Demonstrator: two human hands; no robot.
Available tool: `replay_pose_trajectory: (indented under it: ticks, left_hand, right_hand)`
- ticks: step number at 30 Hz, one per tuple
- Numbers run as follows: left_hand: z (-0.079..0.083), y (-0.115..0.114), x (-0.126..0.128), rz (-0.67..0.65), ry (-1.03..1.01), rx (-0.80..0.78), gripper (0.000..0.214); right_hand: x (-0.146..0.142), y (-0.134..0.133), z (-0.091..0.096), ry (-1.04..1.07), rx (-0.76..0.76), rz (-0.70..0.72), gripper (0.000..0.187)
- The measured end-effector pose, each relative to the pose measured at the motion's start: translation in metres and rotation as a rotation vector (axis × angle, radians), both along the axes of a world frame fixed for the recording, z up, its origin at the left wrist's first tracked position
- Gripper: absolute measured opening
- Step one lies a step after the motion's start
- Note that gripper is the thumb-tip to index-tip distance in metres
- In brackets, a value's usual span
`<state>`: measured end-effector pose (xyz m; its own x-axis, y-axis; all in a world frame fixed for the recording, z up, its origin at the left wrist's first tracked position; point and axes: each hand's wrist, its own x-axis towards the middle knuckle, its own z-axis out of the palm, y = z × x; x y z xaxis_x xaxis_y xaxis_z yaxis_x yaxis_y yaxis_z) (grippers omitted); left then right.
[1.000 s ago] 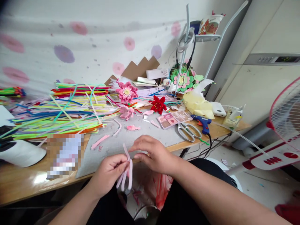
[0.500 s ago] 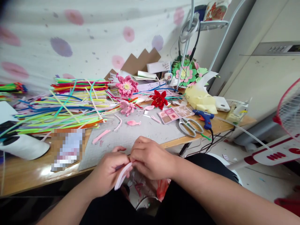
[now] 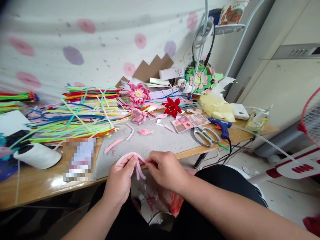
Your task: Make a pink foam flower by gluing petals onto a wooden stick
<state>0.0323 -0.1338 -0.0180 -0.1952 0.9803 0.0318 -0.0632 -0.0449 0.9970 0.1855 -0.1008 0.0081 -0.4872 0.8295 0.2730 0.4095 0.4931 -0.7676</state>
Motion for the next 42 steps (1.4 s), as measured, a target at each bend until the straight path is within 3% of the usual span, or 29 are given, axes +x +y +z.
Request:
replay_pose_trajectory:
  ticks: [4,7,10,15,17,20,24,28,31,33,36,39,42]
  left_hand:
    - [0.007,0.002,0.007,0.075,-0.321,-0.083,0.017]
    - [0.015,0.001,0.007,0.065,-0.405,-0.092,0.019]
    - [0.020,-0.001,0.001,-0.015,-0.343,-0.066,0.021]
    - [0.023,-0.004,-0.010,-0.127,-0.255,-0.084,0.018]
    - [0.022,-0.004,-0.011,-0.174,-0.216,-0.086,0.018]
    - [0.018,-0.002,-0.008,-0.194,-0.179,-0.057,0.015]
    - [0.012,0.002,0.002,-0.082,-0.174,-0.010,0.010]
    - [0.012,0.004,0.014,-0.041,-0.281,-0.014,0.011]
    - [0.014,0.003,0.017,-0.052,-0.360,-0.044,0.014]
    - [0.016,0.002,0.014,-0.067,-0.289,-0.050,0.017]
    - [0.019,0.001,0.008,-0.137,0.020,-0.059,0.024]
    - [0.025,0.001,0.007,-0.231,0.317,-0.055,0.028]
    - [0.031,0.001,0.009,-0.304,0.461,-0.040,0.024]
  right_hand:
    - [-0.009,-0.013,-0.007,-0.156,0.244,0.041,0.014]
    - [-0.013,-0.020,-0.009,-0.203,0.322,0.146,0.014]
    - [-0.005,-0.016,-0.004,-0.117,0.216,0.193,0.014]
    - [0.022,0.007,0.014,0.184,-0.069,0.028,0.012]
    - [0.025,0.014,0.018,0.261,-0.068,-0.026,0.014]
    - [0.018,0.014,0.018,0.186,0.009,-0.008,0.019]
    - [-0.002,0.002,0.010,0.132,0.021,-0.014,0.009]
    - [-0.012,-0.007,0.004,0.201,-0.056,-0.061,0.011]
    - [-0.010,-0.007,0.005,0.187,0.004,-0.024,0.011]
    - [-0.004,-0.003,0.008,0.180,0.113,-0.005,0.009]
    - [0.004,0.005,0.013,0.207,0.240,0.011,0.012]
    - [0.008,0.009,0.017,0.100,0.257,0.074,0.014]
    - [0.007,0.007,0.019,-0.097,0.236,0.010,0.017]
